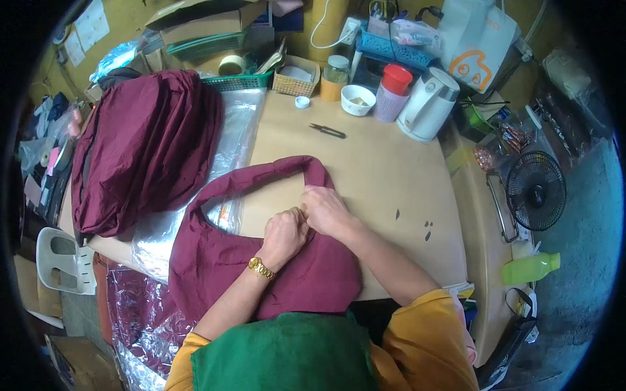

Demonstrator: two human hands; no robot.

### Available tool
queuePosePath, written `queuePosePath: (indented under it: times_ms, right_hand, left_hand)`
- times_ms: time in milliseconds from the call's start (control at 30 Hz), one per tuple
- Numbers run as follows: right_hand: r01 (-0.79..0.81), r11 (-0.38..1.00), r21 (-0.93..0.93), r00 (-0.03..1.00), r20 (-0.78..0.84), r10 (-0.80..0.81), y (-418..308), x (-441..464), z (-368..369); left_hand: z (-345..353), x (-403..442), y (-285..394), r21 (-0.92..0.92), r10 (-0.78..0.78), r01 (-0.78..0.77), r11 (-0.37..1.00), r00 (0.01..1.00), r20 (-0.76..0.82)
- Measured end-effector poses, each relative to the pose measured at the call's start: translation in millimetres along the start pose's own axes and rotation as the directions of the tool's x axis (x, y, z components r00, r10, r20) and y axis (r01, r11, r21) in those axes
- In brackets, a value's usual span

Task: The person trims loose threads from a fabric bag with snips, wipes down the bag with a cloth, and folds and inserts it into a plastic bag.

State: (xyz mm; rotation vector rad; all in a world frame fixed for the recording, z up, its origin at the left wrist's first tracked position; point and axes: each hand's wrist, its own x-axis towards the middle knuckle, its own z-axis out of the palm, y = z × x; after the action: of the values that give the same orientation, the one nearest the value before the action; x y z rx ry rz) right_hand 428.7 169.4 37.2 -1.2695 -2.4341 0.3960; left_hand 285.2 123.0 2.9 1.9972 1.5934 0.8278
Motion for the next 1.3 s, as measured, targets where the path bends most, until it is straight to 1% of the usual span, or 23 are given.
queuePosePath:
  times_ms: [33, 100, 133, 200, 300, 367, 500, 567, 600, 633, 667, 733, 767, 833, 900, 967, 1000, 1033, 1067, 1133, 1200, 1233, 1300]
  right_hand:
    - [-0.010, 1.000, 0.006, 1.000, 0.006, 0.009, 6, -3, 6]
    - [-0.065, 0.994, -0.086, 0.978, -0.203, 0.046, 30, 0, 10]
    - [-0.069, 0.993, -0.091, 0.976, -0.214, 0.049, 26, -2, 0]
    - [-0.240, 0.962, 0.128, 0.955, -0.149, 0.258, 13, 0, -22]
    - [-0.197, 0.971, 0.137, 0.976, -0.061, 0.207, 7, -26, 0]
    - [-0.306, 0.929, 0.209, 0.945, -0.047, 0.323, 7, -26, -4]
    - [-0.220, 0.974, 0.050, 0.960, -0.167, 0.225, 26, -18, 4]
    - [-0.308, 0.947, -0.093, 0.946, -0.130, 0.296, 42, 0, -12]
    - [-0.393, 0.915, 0.086, 0.912, -0.085, 0.400, 49, 12, -25]
    - [-0.471, 0.844, 0.258, 0.871, -0.019, 0.491, 53, 26, -39]
    - [-0.469, 0.843, 0.263, 0.871, -0.022, 0.491, 59, 40, -47]
    - [-0.317, 0.932, 0.175, 0.840, -0.405, 0.362, 64, 56, -53]
    - [-0.317, 0.931, 0.180, 0.836, -0.410, 0.364, 52, 55, -54]
    - [-0.082, 0.983, 0.165, 0.706, -0.687, 0.174, 18, 44, -50]
    - [-0.105, 0.938, 0.330, 0.804, -0.527, 0.276, -36, 4, -37]
    - [0.055, 0.991, 0.124, 0.886, -0.463, 0.008, -59, -46, 3]
    - [-0.017, 0.999, 0.041, 0.935, -0.355, 0.030, -67, -68, 16]
    - [-0.083, 0.995, -0.050, 0.968, -0.240, 0.069, -66, -83, 21]
    - [-0.086, 0.995, -0.050, 0.968, -0.241, 0.071, -59, -89, 16]
    - [-0.216, 0.956, -0.196, 0.976, -0.066, 0.207, -44, -105, 6]
    - [-0.262, 0.934, -0.242, 0.963, -0.001, 0.269, -25, -113, -2]
    - [-0.266, 0.931, -0.250, 0.961, 0.013, 0.278, -16, -113, -3]
    - [-0.284, 0.930, -0.234, 0.956, 0.008, 0.294, -7, -107, -7]
  left_hand:
    - [2, -3, 0, 0.007, 0.018, -0.018, 1.000, 1.000, -0.007]
    - [0, -3, 2, -0.009, 0.008, -0.008, 1.000, 1.000, 0.003]
    - [-2, -1, 3, -0.021, 0.000, 0.000, 1.000, 1.000, 0.014]
    - [-4, 0, 4, -0.029, 0.012, -0.012, 1.000, 1.000, -0.001]
    - [-3, 0, 3, -0.044, 0.013, -0.013, 0.999, 1.000, -0.003]
    - [-2, -1, 3, -0.045, 0.031, -0.031, 0.998, 1.000, -0.002]
    - [-1, -1, 1, -0.010, 0.048, -0.048, 0.999, 0.999, 0.002]
    - [-5, -2, 3, -0.250, -0.023, 0.000, 0.968, 0.995, -0.092]
    - [-11, -2, 3, -0.243, -0.017, -0.006, 0.970, 0.995, -0.095]
    - [-22, -2, 7, -0.276, -0.047, 0.051, 0.960, 0.999, 0.020]
    - [-28, -2, 9, -0.303, -0.074, 0.113, 0.946, 0.988, 0.136]
    - [-22, 5, 1, -0.275, -0.047, 0.099, 0.956, 0.981, 0.189]
    - [-24, 10, 1, -0.249, -0.019, 0.079, 0.965, 0.972, 0.235]
    - [-25, 19, -1, -0.244, -0.034, 0.109, 0.964, 0.955, 0.296]
    - [-13, 25, -11, -0.324, 0.029, 0.033, 0.946, 0.982, 0.185]
    - [-13, 34, -19, -0.314, 0.020, 0.024, 0.949, 0.990, 0.137]
    - [-14, 39, -23, -0.309, 0.007, 0.023, 0.951, 0.996, 0.094]
    - [-36, 40, -10, -0.128, 0.038, -0.033, 0.991, 0.999, 0.036]
    - [-50, 45, -16, 0.078, 0.068, -0.064, 0.995, 0.996, -0.060]
    - [-85, 62, -33, 0.334, -0.011, 0.076, 0.940, 0.981, -0.193]
    - [-123, 86, -58, 0.224, 0.154, -0.073, 0.972, 0.915, -0.372]
    - [-137, 96, -60, 0.037, 0.075, -0.067, 0.997, 0.938, -0.340]
    - [-157, 85, -12, 0.160, 0.110, -0.069, 0.985, 0.958, -0.264]
